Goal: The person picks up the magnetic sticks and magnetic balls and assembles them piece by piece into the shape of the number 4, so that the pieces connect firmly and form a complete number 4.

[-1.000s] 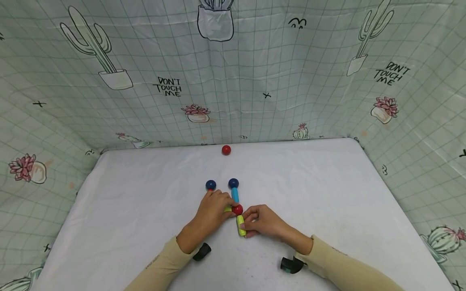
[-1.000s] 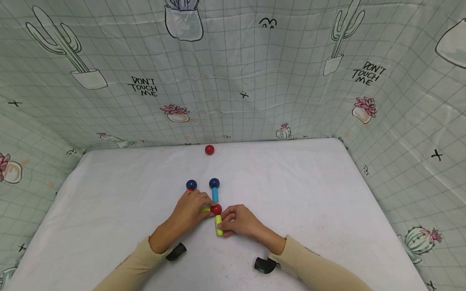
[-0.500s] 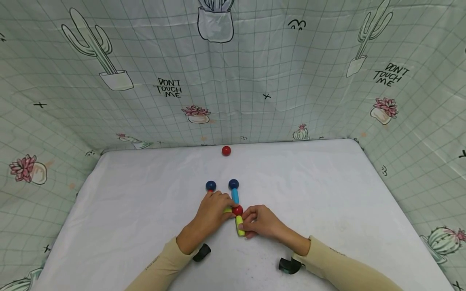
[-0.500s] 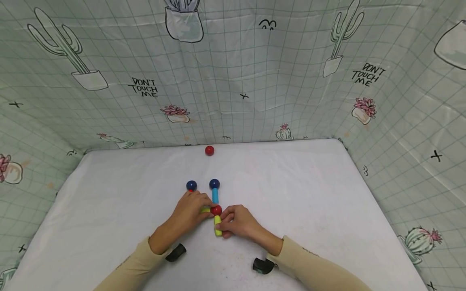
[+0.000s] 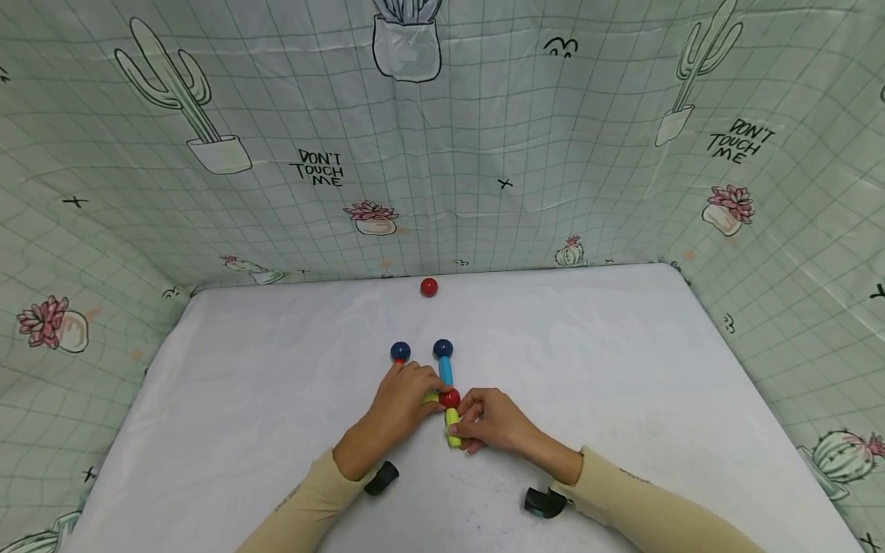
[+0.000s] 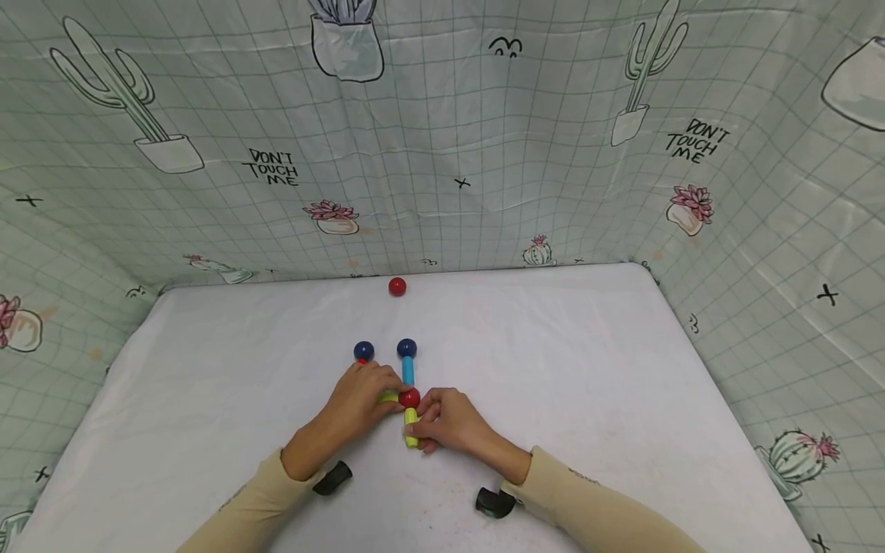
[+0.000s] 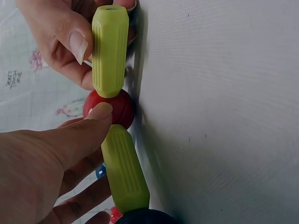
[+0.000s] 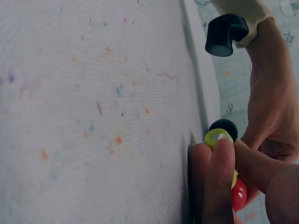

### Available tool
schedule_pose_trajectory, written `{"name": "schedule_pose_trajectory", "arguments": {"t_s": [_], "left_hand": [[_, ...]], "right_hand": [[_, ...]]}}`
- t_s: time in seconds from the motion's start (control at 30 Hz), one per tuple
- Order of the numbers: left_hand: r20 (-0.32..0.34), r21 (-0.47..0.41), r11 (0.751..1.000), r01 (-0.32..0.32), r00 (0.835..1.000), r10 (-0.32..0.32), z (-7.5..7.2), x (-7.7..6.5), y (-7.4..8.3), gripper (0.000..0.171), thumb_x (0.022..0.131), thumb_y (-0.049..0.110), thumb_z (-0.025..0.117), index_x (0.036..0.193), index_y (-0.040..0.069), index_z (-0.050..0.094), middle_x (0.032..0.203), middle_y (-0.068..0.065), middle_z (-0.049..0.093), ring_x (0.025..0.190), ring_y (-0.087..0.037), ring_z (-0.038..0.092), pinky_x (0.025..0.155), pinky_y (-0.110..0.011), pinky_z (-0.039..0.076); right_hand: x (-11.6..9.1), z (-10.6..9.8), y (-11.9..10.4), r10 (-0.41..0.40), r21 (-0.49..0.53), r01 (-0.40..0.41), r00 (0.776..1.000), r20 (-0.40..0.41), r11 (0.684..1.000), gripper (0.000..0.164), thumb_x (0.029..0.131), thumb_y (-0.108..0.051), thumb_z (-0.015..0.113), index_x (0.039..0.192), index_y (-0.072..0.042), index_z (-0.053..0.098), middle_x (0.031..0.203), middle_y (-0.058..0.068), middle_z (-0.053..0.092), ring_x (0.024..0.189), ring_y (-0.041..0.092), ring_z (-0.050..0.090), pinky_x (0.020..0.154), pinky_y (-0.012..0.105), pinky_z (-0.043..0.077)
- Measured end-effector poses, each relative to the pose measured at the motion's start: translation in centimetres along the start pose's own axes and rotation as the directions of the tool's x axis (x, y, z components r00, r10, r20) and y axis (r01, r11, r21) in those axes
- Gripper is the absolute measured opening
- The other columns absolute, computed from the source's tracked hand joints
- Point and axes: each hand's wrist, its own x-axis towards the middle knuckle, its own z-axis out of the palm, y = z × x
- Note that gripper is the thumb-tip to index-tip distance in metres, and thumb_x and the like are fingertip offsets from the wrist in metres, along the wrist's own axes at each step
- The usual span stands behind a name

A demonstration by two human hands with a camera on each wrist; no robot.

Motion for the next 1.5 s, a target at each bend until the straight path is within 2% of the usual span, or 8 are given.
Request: {"name": "schedule_pose_trajectory", "arguments": {"t_s": [0.13,0.27,0.4,0.53,0.7,0.9,1.23,1.5], "left_hand": [[0.009,-0.014,1.0,0.006,1.0,-0.006,0.0,0.1,-0.2,0.023,0.087,0.018,0.088,0.108,0.011,0.084,0.102,-0.001,0.076,0.094,-0.021,0.061,0.093,-0.043,0.049],[0.007,-0.028,1.0,0.003,1.0,-0.003,0.0,0.1,-0.3,0.022,0.087,0.018,0.088,0.108,0.011,0.083,0.103,0.0,0.076,0.094,-0.02,0.061,0.091,-0.042,0.048],[0.004,-0.033,0.999,-0.006,1.0,0.006,0.0,0.1,-0.4,0.023,0.088,0.018,0.088,0.109,0.012,0.083,0.103,0.0,0.076,0.094,-0.019,0.061,0.089,-0.04,0.048],[0.009,-0.036,0.999,-0.006,1.0,0.006,0.1,0.2,-0.6,0.024,0.088,0.019,0.088,0.111,0.013,0.084,0.102,0.001,0.076,0.093,-0.018,0.061,0.085,-0.038,0.046],[0.036,-0.034,0.999,0.006,0.999,-0.005,0.0,0.3,-0.5,0.021,0.089,0.02,0.087,0.109,0.014,0.084,0.102,0.001,0.076,0.091,-0.018,0.06,0.084,-0.037,0.047],[0.057,-0.039,0.999,0.014,0.998,-0.012,0.1,0.3,-0.5,0.021,0.091,0.022,0.085,0.11,0.014,0.084,0.101,0.0,0.075,0.09,-0.018,0.059,0.083,-0.037,0.047],[0.058,-0.03,1.0,0.006,0.998,-0.004,0.2,0.3,-0.6,0.022,0.09,0.023,0.086,0.109,0.014,0.085,0.1,0.002,0.075,0.091,-0.016,0.06,0.085,-0.036,0.048],[0.07,-0.023,0.999,0.027,0.997,-0.025,0.1,0.4,-0.5,0.023,0.09,0.025,0.086,0.112,0.015,0.084,0.101,0.003,0.075,0.093,-0.016,0.06,0.087,-0.036,0.049]], "right_hand": [[0.1,-0.1,0.0,0.002,-0.019,-0.002,1.0,0.0,1.0,0.024,0.093,-0.003,0.079,0.105,0.008,0.062,0.075,0.005,0.071,0.06,0.015,0.072,0.056,0.028,0.06],[0.2,-0.8,-0.2,0.008,-0.081,-0.006,1.0,0.023,0.997,0.022,0.095,-0.008,0.078,0.104,0.005,0.064,0.074,0.004,0.072,0.058,0.014,0.071,0.056,0.027,0.059],[0.6,-2.6,-0.7,-0.004,-0.143,0.008,1.0,0.028,0.99,0.017,0.098,-0.01,0.075,0.103,0.005,0.068,0.076,0.008,0.073,0.061,0.015,0.071,0.058,0.03,0.06],[1.7,-5.0,-1.3,-0.03,-0.177,0.029,1.0,-0.005,0.984,0.014,0.1,-0.008,0.071,0.103,0.006,0.07,0.079,0.011,0.075,0.066,0.016,0.072,0.063,0.03,0.06],[3.7,-7.0,-1.8,-0.036,-0.184,0.021,0.996,-0.077,0.983,0.015,0.102,-0.007,0.068,0.107,0.007,0.071,0.082,0.012,0.076,0.071,0.018,0.074,0.067,0.03,0.061],[6.8,-8.2,-2.7,-0.006,-0.178,-0.026,0.983,-0.182,0.984,0.02,0.103,-0.01,0.069,0.114,0.006,0.07,0.091,0.014,0.077,0.074,0.014,0.074,0.071,0.028,0.061],[11.8,-8.4,-4.1,0.024,-0.13,-0.063,0.959,-0.282,0.989,0.029,0.102,-0.015,0.072,0.122,0.005,0.068,0.104,0.021,0.077,0.074,0.013,0.074,0.071,0.027,0.062],[14.8,-8.1,-5.0,0.038,-0.17,-0.095,0.95,-0.31,0.981,0.033,0.102,-0.018,0.072,0.125,0.003,0.067,0.105,0.019,0.077,0.07,0.01,0.07,0.069,0.024,0.058]]}}
